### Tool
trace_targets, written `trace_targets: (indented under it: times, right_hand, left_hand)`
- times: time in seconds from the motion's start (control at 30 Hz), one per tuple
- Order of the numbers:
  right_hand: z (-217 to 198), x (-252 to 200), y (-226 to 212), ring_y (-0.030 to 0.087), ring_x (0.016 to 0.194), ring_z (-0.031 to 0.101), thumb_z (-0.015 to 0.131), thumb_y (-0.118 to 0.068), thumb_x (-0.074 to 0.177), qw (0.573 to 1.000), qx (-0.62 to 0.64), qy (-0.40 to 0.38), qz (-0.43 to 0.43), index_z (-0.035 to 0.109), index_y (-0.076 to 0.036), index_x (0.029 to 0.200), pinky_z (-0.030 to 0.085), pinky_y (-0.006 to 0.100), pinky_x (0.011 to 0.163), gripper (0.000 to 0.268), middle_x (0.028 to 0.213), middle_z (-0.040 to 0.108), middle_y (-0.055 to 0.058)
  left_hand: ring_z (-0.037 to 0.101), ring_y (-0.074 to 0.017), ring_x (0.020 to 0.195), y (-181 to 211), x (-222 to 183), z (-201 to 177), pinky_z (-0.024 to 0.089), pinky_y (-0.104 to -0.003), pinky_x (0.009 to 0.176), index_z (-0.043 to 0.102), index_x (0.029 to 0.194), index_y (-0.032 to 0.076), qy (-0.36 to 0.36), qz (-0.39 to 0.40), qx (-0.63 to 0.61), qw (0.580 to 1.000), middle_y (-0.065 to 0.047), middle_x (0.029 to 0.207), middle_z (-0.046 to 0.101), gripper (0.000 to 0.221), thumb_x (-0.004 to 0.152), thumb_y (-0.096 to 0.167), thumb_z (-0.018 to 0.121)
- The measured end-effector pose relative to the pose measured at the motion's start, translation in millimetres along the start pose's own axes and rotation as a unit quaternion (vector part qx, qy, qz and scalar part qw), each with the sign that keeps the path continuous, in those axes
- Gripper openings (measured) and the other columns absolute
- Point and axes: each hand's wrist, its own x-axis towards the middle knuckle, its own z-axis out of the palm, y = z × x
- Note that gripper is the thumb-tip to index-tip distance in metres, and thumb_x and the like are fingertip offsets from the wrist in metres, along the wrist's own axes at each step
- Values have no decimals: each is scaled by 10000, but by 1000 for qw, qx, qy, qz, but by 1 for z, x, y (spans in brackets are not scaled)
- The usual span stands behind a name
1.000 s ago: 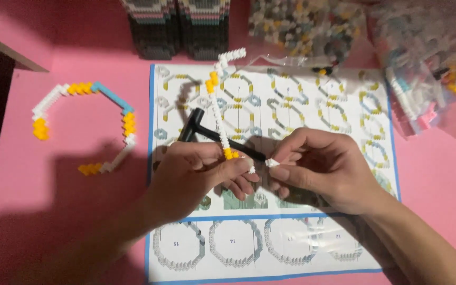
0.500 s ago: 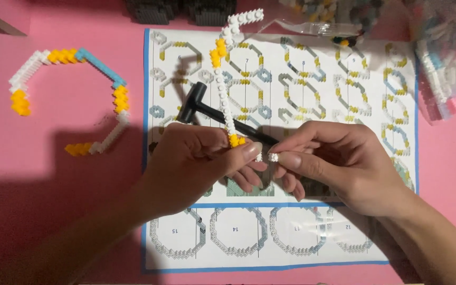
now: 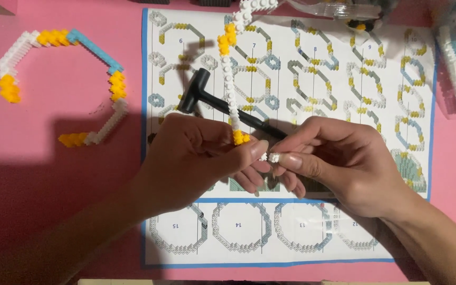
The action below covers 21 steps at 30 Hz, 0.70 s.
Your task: Assembling a structure using small interlocking plastic blocks and a plastic hammer, following a printed instruction sheet.
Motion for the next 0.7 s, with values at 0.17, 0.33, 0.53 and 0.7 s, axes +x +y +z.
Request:
trace_targets:
  times: [0.17,0.33,0.53,0.7]
  right_hand:
    - [0,-1,1,193,630,688,682,30,976,1000,6,-1,-2,706,52,1026,623,274,557,60,856,764,166]
    - [1,-1,0,188,606,684,686,19,968,1000,-28,-1,0,718,56,1004,626,262,546,60,836,768,171]
    - [1,-1,-2,177,624,679,683,11,973,999,-41,-12,4,721,54,1000,627,254,567,64,845,774,164]
    - [0,-1,-2,189,628,682,689,7,965,999,-47,-7,21,726,55,1005,626,271,565,73,845,779,173]
  left_hand:
    - [863,-215,593,1,0,0,754,-281,537,816,830,-27,-7,0,-1,1000,-181,760,857,248,917,187,727]
    - [861,-214,578,-2,-1,1,752,-286,522,796,755,-16,-7,-8,-1,1000,-181,723,849,273,913,199,734]
    - [866,-217,614,-3,-2,0,768,-295,545,800,801,-11,-17,-7,-13,1000,-180,779,858,252,917,204,737]
    - [870,-212,597,-1,-1,0,754,-280,539,808,801,2,-28,-15,0,999,-168,755,860,270,918,231,725]
